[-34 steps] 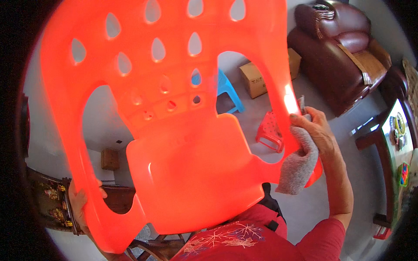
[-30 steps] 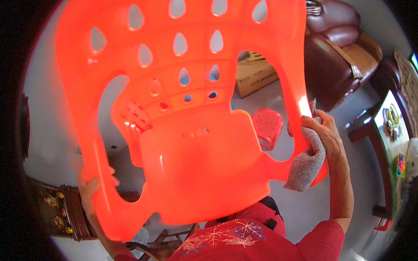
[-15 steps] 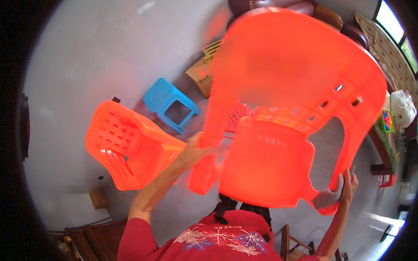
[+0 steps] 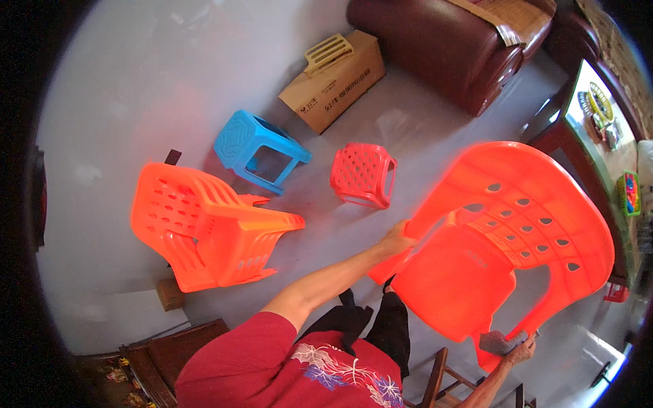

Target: The person wipes a wooden chair with a cloth, cleaning the seat, back, and armrests. They then move to a stack of orange plastic chairs, wiping each one individually with the same cloth. The person handles the chairs one at a time, ensuring each surface is wiped down.

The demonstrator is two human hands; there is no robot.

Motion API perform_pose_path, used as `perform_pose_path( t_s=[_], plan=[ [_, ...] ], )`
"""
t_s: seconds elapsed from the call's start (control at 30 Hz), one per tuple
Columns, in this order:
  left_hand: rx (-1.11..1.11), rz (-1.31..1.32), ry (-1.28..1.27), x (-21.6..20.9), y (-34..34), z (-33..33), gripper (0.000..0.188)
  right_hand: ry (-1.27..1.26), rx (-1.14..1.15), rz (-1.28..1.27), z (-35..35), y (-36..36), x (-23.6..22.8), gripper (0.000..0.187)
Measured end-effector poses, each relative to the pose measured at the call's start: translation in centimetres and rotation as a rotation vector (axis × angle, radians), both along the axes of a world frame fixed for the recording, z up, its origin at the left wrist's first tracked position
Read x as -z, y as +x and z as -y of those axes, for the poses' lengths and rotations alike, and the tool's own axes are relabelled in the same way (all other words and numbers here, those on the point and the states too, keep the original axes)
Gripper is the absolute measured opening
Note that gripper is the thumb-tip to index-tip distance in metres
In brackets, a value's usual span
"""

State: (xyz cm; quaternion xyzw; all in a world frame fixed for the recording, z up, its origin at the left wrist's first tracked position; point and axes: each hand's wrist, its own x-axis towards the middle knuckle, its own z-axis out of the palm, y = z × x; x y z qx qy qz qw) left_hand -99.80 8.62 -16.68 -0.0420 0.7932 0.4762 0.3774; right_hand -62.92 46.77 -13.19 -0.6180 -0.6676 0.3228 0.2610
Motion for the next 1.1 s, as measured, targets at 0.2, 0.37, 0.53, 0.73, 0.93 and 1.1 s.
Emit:
perform_pose_path(
  t_s=[0.2,0.37,0.53,0.73,0.93,1.1],
  plan=[
    [0.054,-0.04,-0.011,4.8,-1.3,-4.7,0.065,0.211,-0.077,0.29,-3.2,2.3,6.5,0.047],
    [0.105,0.003,0.043,6.3,-2.5,-6.6,0.061,0.04,0.046,0.239,-3.1,0.6,7.8,0.049],
    [0.093,-0.021,0.106,10.9,-1.7,-7.9,0.063,0.076,0.01,0.331,-5.3,1.6,10.0,0.049],
    [0.09,0.039,0.071,10.1,-0.4,-8.8,0.071,0.17,-0.037,0.467,-9.1,4.1,12.9,0.05],
    [0.087,0.089,0.065,10.4,1.0,-8.8,0.063,0.219,-0.083,0.579,-11.0,3.4,13.0,0.05],
    [0.122,0.005,0.178,9.7,1.2,-9.5,0.066,0.245,-0.134,0.747,-13.1,5.1,14.8,0.05]
  ],
)
